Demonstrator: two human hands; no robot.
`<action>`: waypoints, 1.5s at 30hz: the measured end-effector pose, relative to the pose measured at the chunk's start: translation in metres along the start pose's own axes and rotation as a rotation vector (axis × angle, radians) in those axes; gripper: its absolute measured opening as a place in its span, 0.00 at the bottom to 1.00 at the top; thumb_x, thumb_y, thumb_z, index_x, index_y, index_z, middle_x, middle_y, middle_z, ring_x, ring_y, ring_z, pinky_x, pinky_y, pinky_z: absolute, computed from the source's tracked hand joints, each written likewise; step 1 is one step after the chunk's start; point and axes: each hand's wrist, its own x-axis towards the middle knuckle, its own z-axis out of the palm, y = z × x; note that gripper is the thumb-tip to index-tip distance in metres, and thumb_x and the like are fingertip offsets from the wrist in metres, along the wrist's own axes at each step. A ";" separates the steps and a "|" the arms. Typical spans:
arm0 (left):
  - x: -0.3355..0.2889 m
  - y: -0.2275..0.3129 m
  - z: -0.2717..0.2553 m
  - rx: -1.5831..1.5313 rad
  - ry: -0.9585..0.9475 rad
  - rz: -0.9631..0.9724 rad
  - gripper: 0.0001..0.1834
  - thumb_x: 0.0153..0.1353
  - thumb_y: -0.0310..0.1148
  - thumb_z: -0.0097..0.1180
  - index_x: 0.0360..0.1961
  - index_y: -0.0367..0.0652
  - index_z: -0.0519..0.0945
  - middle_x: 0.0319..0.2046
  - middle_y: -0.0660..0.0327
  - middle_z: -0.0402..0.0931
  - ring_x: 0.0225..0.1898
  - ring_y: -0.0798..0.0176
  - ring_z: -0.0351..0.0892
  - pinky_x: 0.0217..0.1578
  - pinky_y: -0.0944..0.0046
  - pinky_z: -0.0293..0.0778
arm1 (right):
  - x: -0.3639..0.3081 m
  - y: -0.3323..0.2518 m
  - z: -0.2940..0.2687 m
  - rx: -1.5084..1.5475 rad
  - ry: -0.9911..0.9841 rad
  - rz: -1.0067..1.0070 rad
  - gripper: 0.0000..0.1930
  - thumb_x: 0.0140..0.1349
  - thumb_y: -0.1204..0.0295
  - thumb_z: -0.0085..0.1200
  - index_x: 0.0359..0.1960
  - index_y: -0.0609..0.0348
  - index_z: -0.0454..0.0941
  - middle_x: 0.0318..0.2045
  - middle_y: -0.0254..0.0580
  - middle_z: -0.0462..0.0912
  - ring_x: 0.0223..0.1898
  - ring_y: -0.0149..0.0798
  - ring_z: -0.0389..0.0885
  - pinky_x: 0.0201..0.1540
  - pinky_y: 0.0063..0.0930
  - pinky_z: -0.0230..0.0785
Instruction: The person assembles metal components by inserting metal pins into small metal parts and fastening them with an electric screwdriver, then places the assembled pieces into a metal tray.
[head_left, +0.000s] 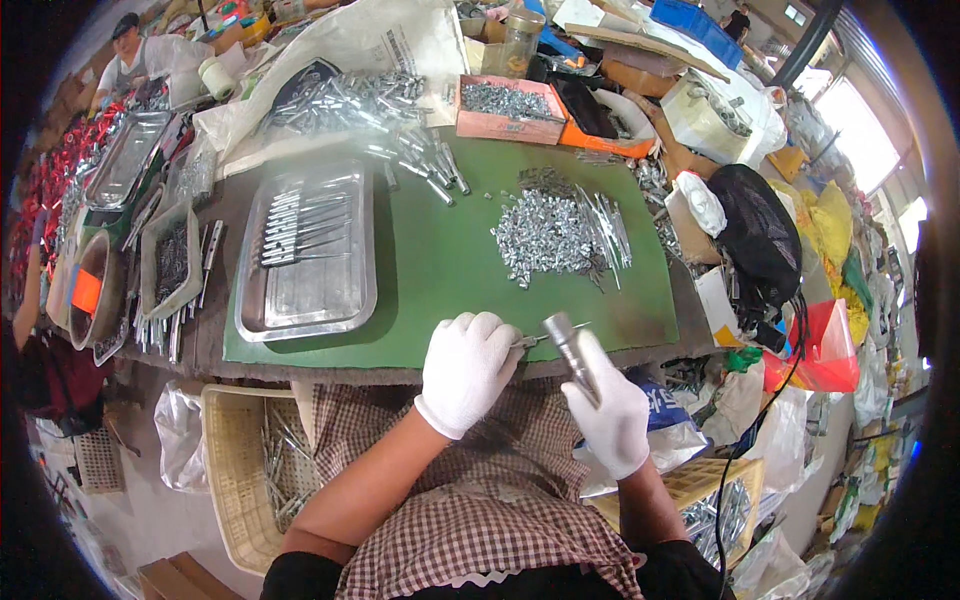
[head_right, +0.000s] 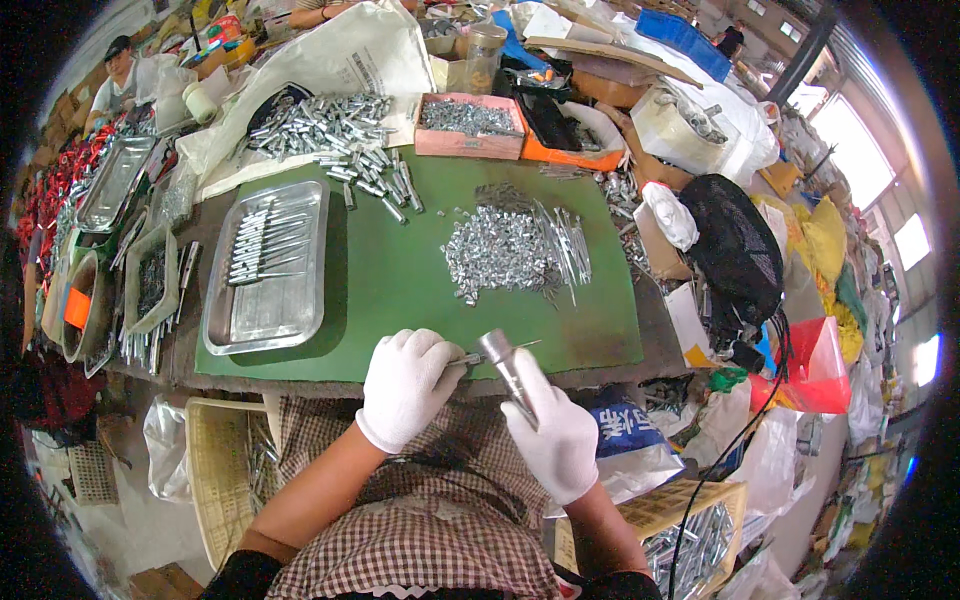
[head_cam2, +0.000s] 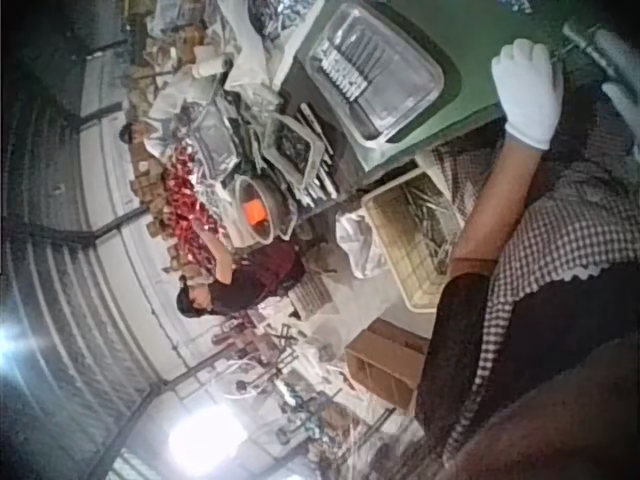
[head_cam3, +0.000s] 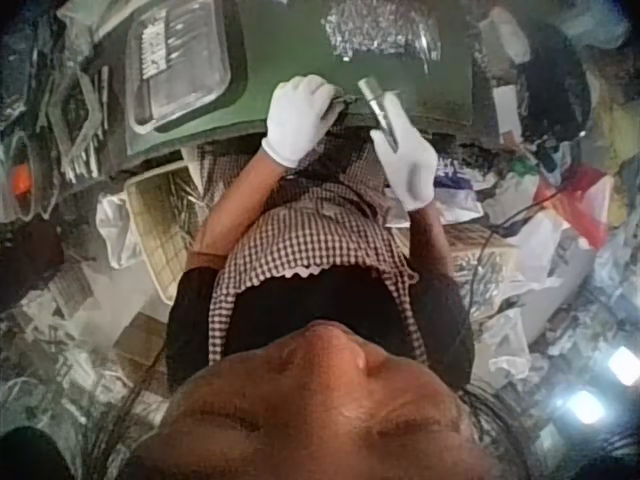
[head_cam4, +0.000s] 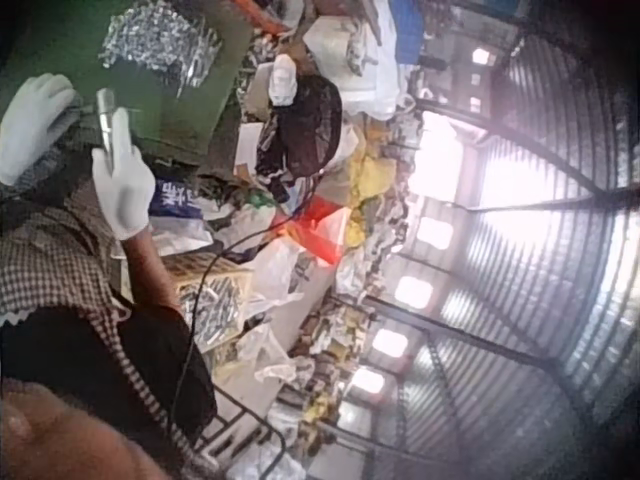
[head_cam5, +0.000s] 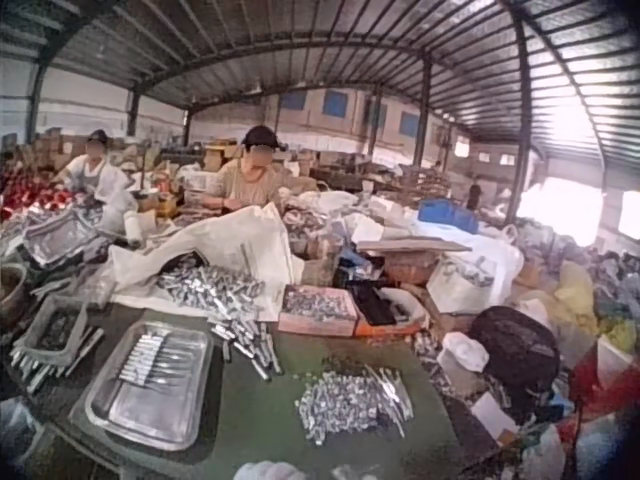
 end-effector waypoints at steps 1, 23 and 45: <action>-0.001 0.000 0.001 -0.013 -0.019 -0.002 0.11 0.53 0.30 0.70 0.37 0.47 0.83 0.35 0.61 0.80 0.37 0.51 0.80 0.39 0.50 0.73 | -0.001 -0.001 0.005 0.055 0.113 0.012 0.37 0.61 0.68 0.67 0.74 0.46 0.71 0.31 0.54 0.83 0.29 0.57 0.84 0.33 0.46 0.77; 0.013 0.012 -0.012 0.233 -0.033 0.185 0.06 0.52 0.31 0.64 0.32 0.50 0.81 0.33 0.64 0.75 0.38 0.56 0.78 0.40 0.54 0.73 | 0.130 0.136 -0.003 -0.295 0.333 0.115 0.13 0.69 0.61 0.60 0.46 0.57 0.85 0.42 0.55 0.85 0.46 0.58 0.84 0.52 0.50 0.74; 0.032 -0.151 -0.163 0.747 -0.221 -0.072 0.13 0.58 0.32 0.65 0.44 0.49 0.80 0.39 0.57 0.81 0.43 0.48 0.83 0.44 0.46 0.74 | 0.106 0.081 -0.044 0.283 0.236 0.350 0.07 0.68 0.74 0.57 0.45 0.60 0.80 0.34 0.44 0.86 0.35 0.38 0.86 0.41 0.36 0.76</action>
